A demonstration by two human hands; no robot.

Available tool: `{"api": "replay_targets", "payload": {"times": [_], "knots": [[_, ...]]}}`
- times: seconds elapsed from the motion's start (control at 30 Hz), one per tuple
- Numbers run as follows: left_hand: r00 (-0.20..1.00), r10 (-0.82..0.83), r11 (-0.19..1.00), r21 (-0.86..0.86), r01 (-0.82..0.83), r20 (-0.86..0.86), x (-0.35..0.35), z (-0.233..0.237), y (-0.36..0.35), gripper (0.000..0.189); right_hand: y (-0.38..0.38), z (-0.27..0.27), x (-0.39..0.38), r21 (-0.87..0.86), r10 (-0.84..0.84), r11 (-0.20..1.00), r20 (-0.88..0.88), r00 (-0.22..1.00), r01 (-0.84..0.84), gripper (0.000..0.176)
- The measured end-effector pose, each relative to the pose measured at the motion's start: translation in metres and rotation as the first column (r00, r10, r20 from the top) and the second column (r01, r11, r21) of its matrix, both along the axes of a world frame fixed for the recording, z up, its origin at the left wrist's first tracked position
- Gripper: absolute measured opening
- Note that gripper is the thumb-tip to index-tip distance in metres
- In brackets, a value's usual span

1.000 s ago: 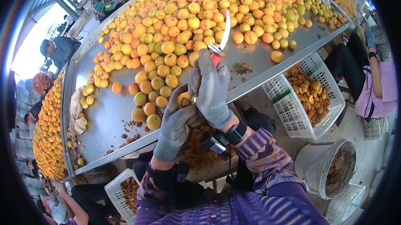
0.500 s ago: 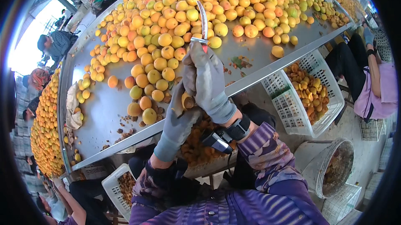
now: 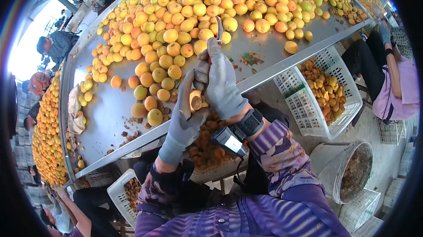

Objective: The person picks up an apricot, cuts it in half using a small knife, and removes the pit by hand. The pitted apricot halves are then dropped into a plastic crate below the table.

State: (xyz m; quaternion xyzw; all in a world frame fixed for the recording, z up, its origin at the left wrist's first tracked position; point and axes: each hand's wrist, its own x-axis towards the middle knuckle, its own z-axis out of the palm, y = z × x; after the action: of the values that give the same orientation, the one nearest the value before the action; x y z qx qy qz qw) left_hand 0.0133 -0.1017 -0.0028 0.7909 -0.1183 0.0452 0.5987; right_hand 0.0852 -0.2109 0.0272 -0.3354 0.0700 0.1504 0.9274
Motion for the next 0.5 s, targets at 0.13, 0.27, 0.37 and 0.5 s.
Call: {"api": "replay_targets", "payload": {"times": [0.13, 0.27, 0.37, 0.5], "knots": [[0.999, -0.011, 0.998, 0.059, 0.009, 0.039, 0.001, -0.002, 0.003, 0.084, -0.002, -0.001, 0.001, 0.019, 0.021, 1.000, -0.065, 0.998, -0.019, 0.036], [0.998, -0.068, 0.998, -0.001, 0.068, 0.005, 0.001, -0.005, 0.007, 0.082, -0.003, -0.010, 0.002, -0.013, 0.015, 1.000, -0.067, 0.998, -0.016, 0.045], [0.996, -0.082, 0.997, 0.002, 0.082, 0.024, -0.002, 0.000, 0.006, 0.079, -0.002, -0.011, -0.001, -0.004, 0.019, 1.000, -0.066, 0.998, -0.020, 0.040], [0.997, -0.080, 0.997, 0.011, 0.079, 0.020, 0.001, 0.003, 0.009, 0.074, 0.003, -0.015, 0.001, -0.009, -0.013, 1.000, -0.095, 0.995, 0.012, 0.040]]}}
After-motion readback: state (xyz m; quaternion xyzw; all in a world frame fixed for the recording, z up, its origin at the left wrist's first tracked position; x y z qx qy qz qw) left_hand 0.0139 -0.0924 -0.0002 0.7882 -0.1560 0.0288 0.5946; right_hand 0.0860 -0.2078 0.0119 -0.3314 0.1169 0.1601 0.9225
